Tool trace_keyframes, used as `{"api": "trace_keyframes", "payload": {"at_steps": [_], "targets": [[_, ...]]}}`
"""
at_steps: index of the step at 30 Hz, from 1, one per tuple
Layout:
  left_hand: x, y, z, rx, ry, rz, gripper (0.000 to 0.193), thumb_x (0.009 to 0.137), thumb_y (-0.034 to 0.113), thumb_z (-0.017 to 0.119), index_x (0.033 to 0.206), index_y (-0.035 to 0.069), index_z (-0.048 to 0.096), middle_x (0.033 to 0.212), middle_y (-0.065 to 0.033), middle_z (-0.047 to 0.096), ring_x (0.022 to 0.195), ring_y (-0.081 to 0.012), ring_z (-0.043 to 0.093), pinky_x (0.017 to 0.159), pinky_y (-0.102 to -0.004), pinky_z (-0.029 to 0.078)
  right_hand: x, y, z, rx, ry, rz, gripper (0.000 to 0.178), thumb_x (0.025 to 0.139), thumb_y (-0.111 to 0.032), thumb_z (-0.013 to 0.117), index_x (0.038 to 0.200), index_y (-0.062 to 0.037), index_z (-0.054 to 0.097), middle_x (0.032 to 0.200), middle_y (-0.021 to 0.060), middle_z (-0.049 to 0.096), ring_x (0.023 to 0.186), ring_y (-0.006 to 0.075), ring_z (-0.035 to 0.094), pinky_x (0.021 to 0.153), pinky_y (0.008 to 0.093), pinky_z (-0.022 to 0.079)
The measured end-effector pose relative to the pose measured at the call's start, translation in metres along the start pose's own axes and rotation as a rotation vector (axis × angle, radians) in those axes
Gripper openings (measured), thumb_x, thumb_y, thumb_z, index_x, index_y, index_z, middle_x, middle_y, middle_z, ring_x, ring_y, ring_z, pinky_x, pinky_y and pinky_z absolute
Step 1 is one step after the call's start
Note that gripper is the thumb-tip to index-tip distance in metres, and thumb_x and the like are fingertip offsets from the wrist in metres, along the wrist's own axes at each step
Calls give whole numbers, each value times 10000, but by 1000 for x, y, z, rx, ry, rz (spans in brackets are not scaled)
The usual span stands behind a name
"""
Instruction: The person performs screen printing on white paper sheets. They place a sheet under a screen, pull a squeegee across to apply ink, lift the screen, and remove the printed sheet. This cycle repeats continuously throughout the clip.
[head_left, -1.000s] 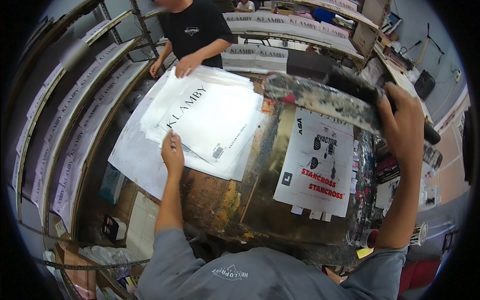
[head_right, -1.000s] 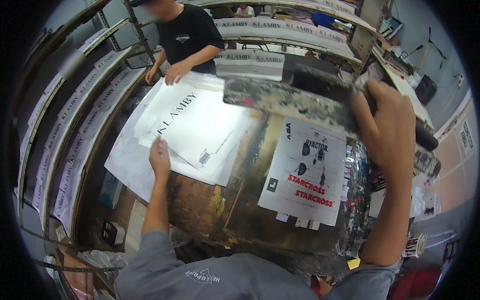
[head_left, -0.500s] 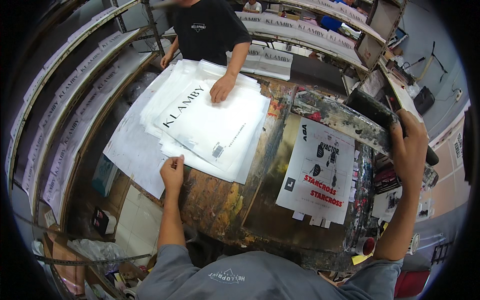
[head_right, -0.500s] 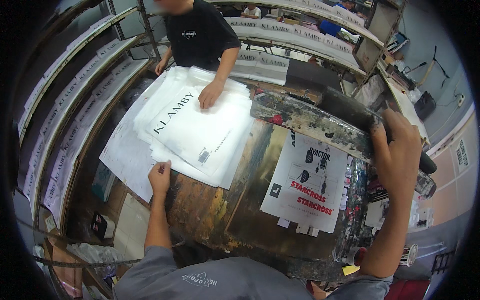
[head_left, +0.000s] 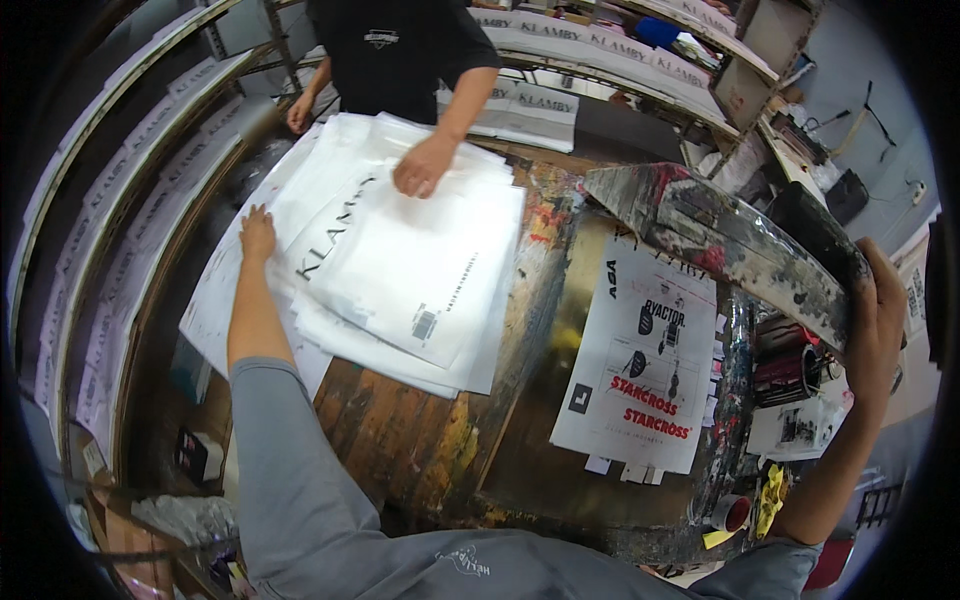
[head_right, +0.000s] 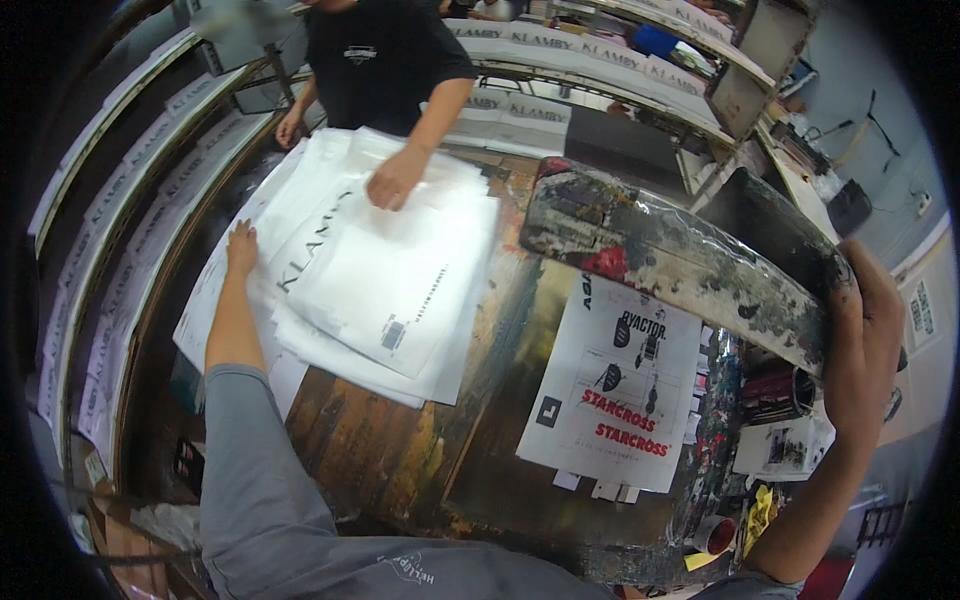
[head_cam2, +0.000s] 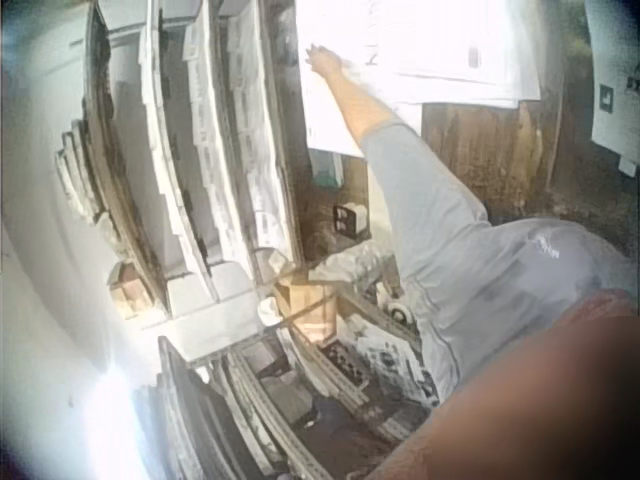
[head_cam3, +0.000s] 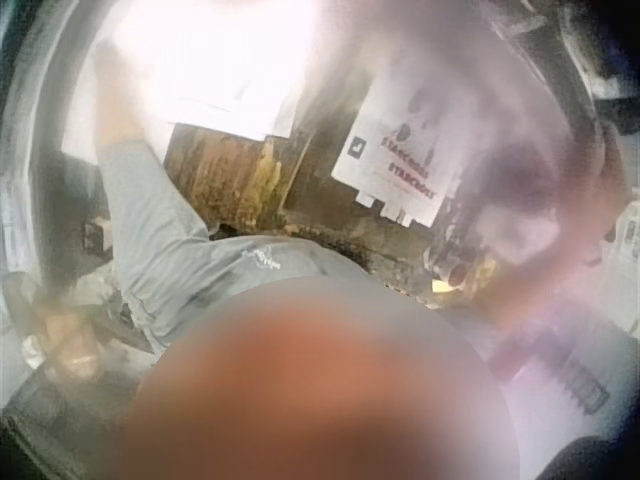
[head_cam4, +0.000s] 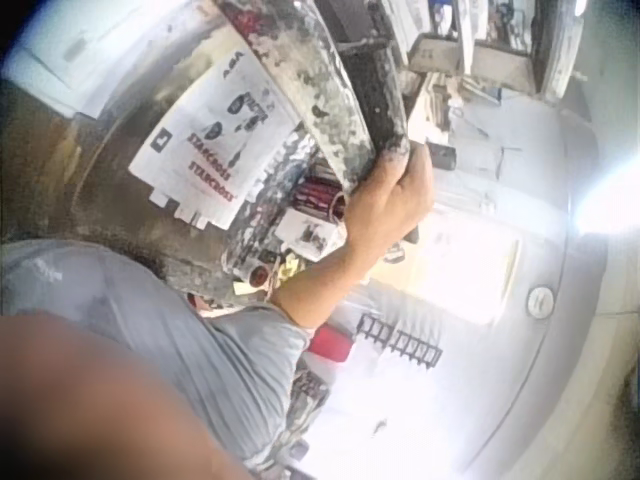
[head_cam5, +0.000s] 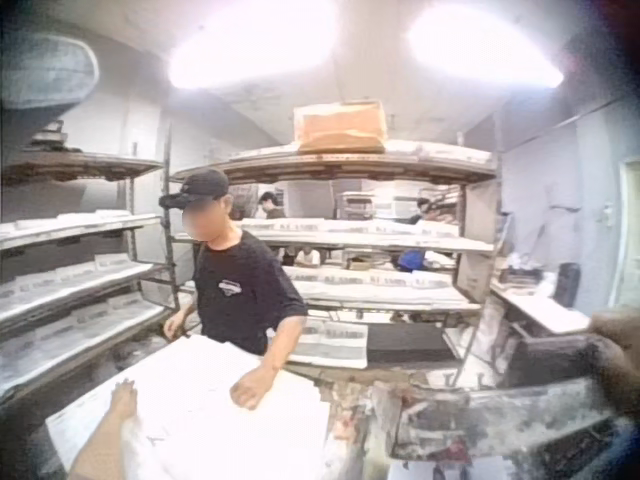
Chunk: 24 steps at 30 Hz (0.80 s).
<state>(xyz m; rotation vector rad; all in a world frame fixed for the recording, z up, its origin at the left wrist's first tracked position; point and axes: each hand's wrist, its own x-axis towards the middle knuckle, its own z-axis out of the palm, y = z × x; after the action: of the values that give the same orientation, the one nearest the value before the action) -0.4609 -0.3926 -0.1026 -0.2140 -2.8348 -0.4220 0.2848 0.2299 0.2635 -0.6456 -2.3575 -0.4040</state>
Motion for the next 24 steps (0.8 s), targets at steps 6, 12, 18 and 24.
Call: {"api": "trace_keyframes", "payload": {"at_steps": [6,12,18,24], "targets": [[47,32,7,-133,-108,-278,760,1081,707,321,1704,275,366,1773,-88,338,1624,-489,242,1250,-762,171,-8,31,-7,299,-27,103,559,1143,-390,518,1522,19,558,1504,202,599,1409,301,562,1221,425,379],[-23,114,2,276,-273,-179,1066,881,981,381,1718,322,343,1805,-113,249,1637,-477,216,1254,-760,155,-1,46,-17,349,-43,74,633,1150,-465,457,1569,4,522,1573,203,549,1468,307,520,1251,441,369],[-53,133,-21,239,-254,-69,1019,903,950,396,1710,329,366,1799,-117,268,1628,-480,242,1250,-761,167,-3,25,-9,219,-20,178,613,1141,-447,499,1541,15,549,1558,231,552,1448,320,532,1238,435,373],[-86,145,-16,207,-241,-6,950,937,904,419,1692,327,409,1791,-119,289,1621,-495,247,1250,-760,174,6,-42,-15,260,-92,-3,492,1035,-407,534,1121,67,631,981,208,625,964,312,599,925,417,458]]}}
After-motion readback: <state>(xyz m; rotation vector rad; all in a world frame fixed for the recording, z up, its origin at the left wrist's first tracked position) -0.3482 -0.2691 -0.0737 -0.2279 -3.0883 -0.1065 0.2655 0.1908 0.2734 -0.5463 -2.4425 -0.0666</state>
